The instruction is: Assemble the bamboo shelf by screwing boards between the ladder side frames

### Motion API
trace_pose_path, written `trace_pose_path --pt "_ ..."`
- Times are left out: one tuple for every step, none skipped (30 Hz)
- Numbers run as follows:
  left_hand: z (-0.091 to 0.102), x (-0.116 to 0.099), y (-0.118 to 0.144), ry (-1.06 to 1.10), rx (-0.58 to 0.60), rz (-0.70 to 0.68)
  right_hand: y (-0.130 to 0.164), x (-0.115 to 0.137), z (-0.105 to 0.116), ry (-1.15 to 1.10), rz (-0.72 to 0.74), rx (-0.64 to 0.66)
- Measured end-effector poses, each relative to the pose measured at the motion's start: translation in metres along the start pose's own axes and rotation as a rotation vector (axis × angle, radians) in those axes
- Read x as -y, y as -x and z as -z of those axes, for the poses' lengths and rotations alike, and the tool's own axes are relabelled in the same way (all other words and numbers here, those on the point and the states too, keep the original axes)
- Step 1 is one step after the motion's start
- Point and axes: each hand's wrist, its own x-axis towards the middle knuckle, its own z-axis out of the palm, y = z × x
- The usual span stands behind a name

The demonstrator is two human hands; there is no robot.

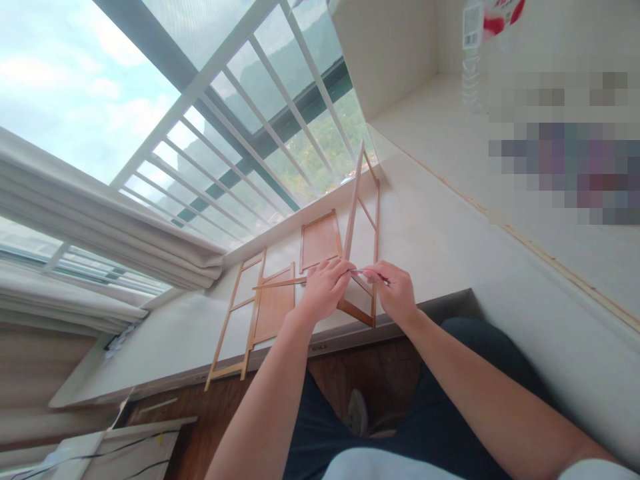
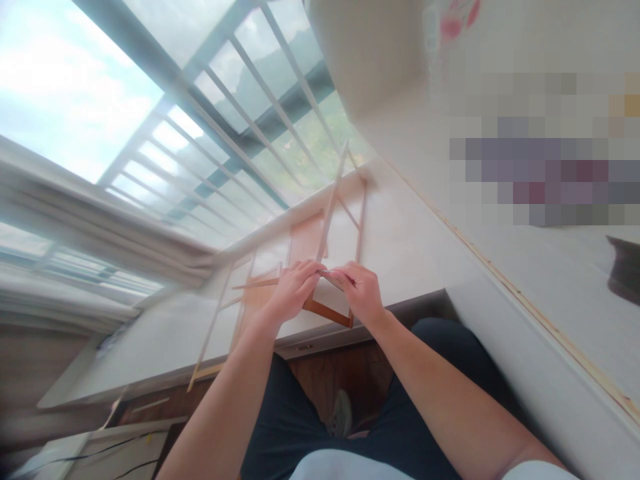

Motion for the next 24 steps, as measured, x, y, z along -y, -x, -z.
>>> trace_pose_path --pt "0.0 0.0 -0.0001 0.0 -0.003 -0.002 0.0001 -0.0001 -0.0003 -0.003 -0.008 -0.002" --pt "-0.0002 0.0 -0.0003 0.001 -0.004 -0.003 0.0002 -0.0001 -0.0004 -0.006 -0.014 -0.003" --pt "-0.0003 0.0002 -0.0004 0.002 -0.006 -0.003 0.0004 0.0 -0.0005 -0.009 -0.018 -0.004" --pt "-0.0006 0.0003 -0.0004 0.004 -0.005 -0.002 0.0005 0.0003 -0.0004 -0.012 -0.023 -0.005" --pt "-0.0008 0.0005 -0.0004 0.005 -0.006 0.0 0.0006 0.0008 -0.0003 -0.015 -0.029 -0.003" --pt "-0.001 0.0006 -0.0003 0.007 -0.006 0.002 0.0006 0.0015 0.0 -0.018 -0.038 -0.001" --pt "-0.0011 0.0007 -0.0002 0.008 -0.005 0.003 0.0006 0.0024 0.0003 -0.022 -0.051 0.001" --pt "-0.0012 0.0007 -0.0001 0.008 -0.005 0.004 0.0006 0.0033 0.0006 -0.03 -0.068 0.004" --pt "-0.0012 0.0007 0.0 0.008 -0.004 0.003 0.0004 0.0042 0.001 -0.039 -0.09 0.009" --pt "-0.0011 0.0006 0.0001 0.008 -0.003 0.0 0.0002 0.0051 0.0012 -0.05 -0.115 0.011" --pt "-0.001 0.0006 0.0001 0.009 -0.003 -0.003 -0.0001 0.0058 0.0014 -0.063 -0.141 0.013" --pt "-0.0008 0.0005 0.0001 0.01 -0.003 -0.006 -0.0004 0.0064 0.0016 -0.077 -0.17 0.014" --pt "-0.0007 0.0005 0.0001 0.011 -0.004 -0.007 -0.0008 0.0066 0.0016 -0.093 -0.2 0.015" --pt "-0.0006 0.0006 0.0 0.012 -0.004 -0.007 -0.0012 0.0066 0.0016 -0.111 -0.232 0.016" --pt "-0.0006 0.0008 0.0 0.012 -0.004 -0.007 -0.0015 0.0063 0.0015 -0.131 -0.264 0.017" --pt "-0.0008 0.0011 -0.0001 0.012 -0.005 -0.006 -0.0018 0.0058 0.0014 -0.154 -0.296 0.019" --pt "-0.0012 0.0015 -0.0001 0.011 -0.006 -0.007 -0.0021 0.0049 0.0011 -0.179 -0.326 0.025" --pt "-0.0016 0.0019 -0.0002 0.01 -0.008 -0.01 -0.0023 0.004 0.0009 -0.204 -0.353 0.029" --pt "-0.0022 0.0023 -0.0003 0.011 -0.011 -0.014 -0.0025 0.0029 0.0005 -0.227 -0.375 0.035" --pt "-0.0027 0.0026 -0.0003 0.012 -0.014 -0.017 -0.0026 0.0019 0.0001 -0.25 -0.394 0.039" --pt "-0.0031 0.0028 -0.0003 0.015 -0.017 -0.021 -0.0027 0.0009 -0.0003 -0.27 -0.411 0.041" --pt "-0.0035 0.0029 -0.0003 0.018 -0.02 -0.023 -0.0028 0.0 -0.0007 -0.287 -0.425 0.041" --pt "-0.0036 0.0027 -0.0002 0.023 -0.02 -0.025 -0.0028 -0.0006 -0.0012 -0.3 -0.436 0.041" --pt "-0.0036 0.0024 -0.0001 0.029 -0.023 -0.025 -0.0027 -0.0011 -0.0016 -0.311 -0.444 0.041"
